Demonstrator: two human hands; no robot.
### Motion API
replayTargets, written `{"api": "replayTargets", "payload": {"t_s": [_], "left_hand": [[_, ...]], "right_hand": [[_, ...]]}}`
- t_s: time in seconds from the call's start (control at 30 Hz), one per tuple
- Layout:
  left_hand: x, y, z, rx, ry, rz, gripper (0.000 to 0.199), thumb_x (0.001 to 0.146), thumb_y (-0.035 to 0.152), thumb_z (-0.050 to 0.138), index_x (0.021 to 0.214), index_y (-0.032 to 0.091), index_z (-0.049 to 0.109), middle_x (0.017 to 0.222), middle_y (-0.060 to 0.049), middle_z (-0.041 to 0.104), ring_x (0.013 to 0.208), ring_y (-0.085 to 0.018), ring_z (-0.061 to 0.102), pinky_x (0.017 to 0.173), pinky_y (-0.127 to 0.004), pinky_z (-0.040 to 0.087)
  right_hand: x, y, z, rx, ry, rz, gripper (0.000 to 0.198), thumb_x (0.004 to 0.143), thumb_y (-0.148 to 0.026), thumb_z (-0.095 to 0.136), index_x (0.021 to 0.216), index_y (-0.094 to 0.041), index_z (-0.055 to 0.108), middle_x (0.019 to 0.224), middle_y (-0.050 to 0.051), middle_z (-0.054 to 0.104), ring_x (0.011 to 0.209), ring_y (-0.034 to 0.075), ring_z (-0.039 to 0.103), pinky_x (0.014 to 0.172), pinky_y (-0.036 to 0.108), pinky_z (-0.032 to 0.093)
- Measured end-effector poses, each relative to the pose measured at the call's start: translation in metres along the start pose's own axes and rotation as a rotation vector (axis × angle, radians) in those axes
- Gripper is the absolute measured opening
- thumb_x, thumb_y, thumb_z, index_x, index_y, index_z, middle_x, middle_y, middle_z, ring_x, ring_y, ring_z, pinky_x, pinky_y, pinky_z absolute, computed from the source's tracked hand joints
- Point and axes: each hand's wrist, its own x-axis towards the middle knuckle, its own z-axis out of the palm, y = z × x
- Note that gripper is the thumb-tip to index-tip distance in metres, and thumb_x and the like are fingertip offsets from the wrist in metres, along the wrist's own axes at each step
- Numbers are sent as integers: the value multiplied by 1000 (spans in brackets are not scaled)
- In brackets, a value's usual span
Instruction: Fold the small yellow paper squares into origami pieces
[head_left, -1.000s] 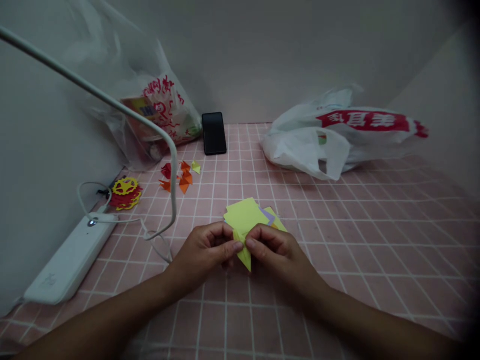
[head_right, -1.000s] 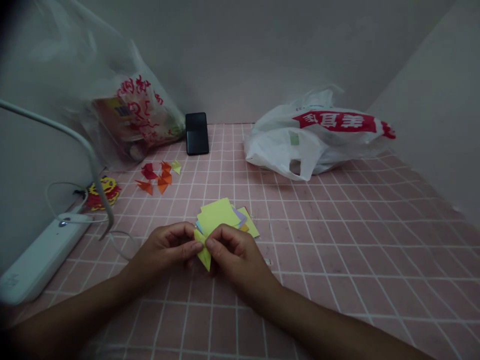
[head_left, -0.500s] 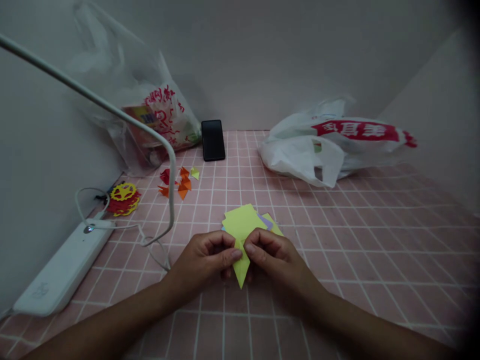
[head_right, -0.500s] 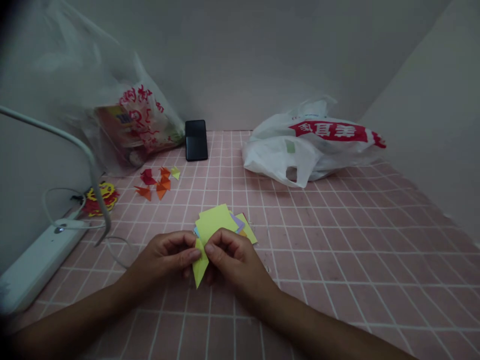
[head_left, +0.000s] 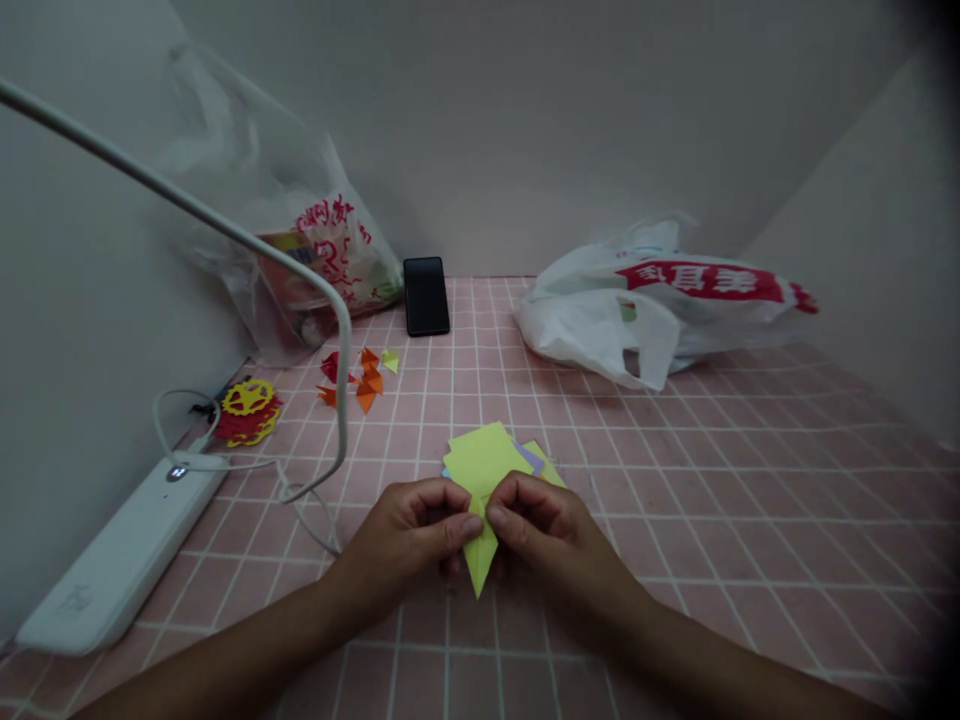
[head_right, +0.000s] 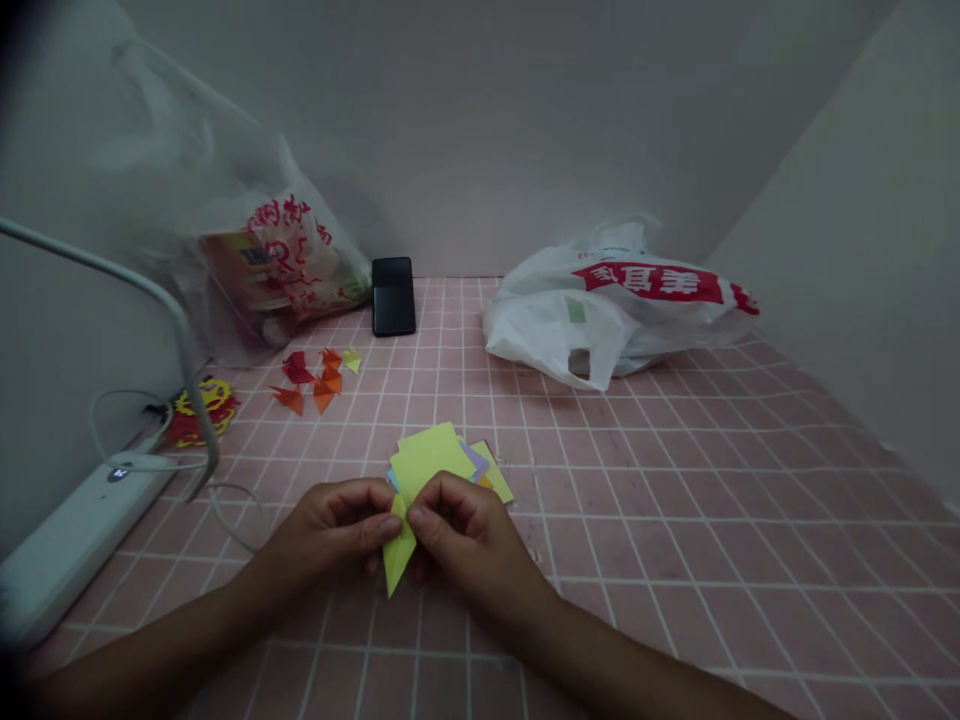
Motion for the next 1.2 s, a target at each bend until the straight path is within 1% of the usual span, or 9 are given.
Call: {"api": "replayTargets", "payload": {"t_s": [0.3, 0.57, 0.7, 0.83, 0.93, 1.0, 1.1, 1.2], "left_hand": [[-2, 2, 1, 3, -28, 0, 26, 75, 39, 72, 73, 14, 63, 62, 2, 58, 49, -7, 49, 50, -20, 39], [-2, 2, -2, 9, -44, -9, 28, 74, 40, 74, 74, 14, 65, 61, 3, 58, 49, -7, 48, 50, -20, 38], [-2, 4, -2, 10, -63, -33, 28, 72, 41, 76, 73, 14, 65, 59, 3, 57, 48, -7, 48, 49, -20, 37], [-2, 4, -1, 1, -78, -57, 27, 71, 40, 76, 71, 15, 64, 59, 3, 56, 49, -8, 46, 48, -20, 35], [-3, 4, 0, 52, -90, -70, 25, 70, 37, 76, 69, 16, 63, 56, 5, 52, 50, -8, 43, 48, -20, 33], [-4, 4, 0, 79, -104, -77, 24, 73, 36, 74, 68, 15, 62, 55, 5, 49, 50, -8, 41, 48, -20, 32], [-4, 4, -1, 95, -119, -61, 22, 75, 34, 71, 68, 15, 62, 58, 4, 52, 53, -8, 43, 50, -20, 32], [-4, 4, -2, 75, -74, -48, 21, 76, 33, 69, 69, 15, 62, 61, 2, 55, 53, -9, 46, 50, -21, 35]], "right_hand": [[-2, -11, 2, -248, 23, -50, 24, 82, -35, 61, 67, -19, 51, 62, -2, 51, 58, 12, 46, 55, 25, 36], [-1, -17, 1, -317, -3, -62, 23, 81, -34, 59, 65, -19, 51, 62, -2, 51, 60, 13, 46, 56, 25, 36], [-1, -17, 1, -312, -23, -62, 23, 80, -32, 60, 64, -19, 49, 61, -2, 50, 59, 12, 44, 55, 25, 34], [-2, -17, 2, -243, -28, -49, 21, 80, -33, 61, 68, -19, 50, 64, -2, 50, 59, 12, 44, 54, 24, 35], [-2, -17, 3, -229, -25, -43, 24, 78, -35, 66, 68, -19, 51, 64, -3, 50, 58, 11, 45, 52, 23, 35], [-3, -17, 4, -233, -29, -15, 26, 78, -36, 67, 67, -19, 51, 61, -3, 51, 55, 10, 45, 50, 23, 35], [-5, -16, 4, -184, -27, 49, 27, 83, -39, 63, 68, -19, 51, 55, -4, 52, 49, 10, 47, 47, 23, 36], [-5, -16, 4, -157, -35, 47, 35, 89, -47, 55, 68, -19, 51, 55, -2, 54, 46, 10, 49, 47, 24, 39]]}}
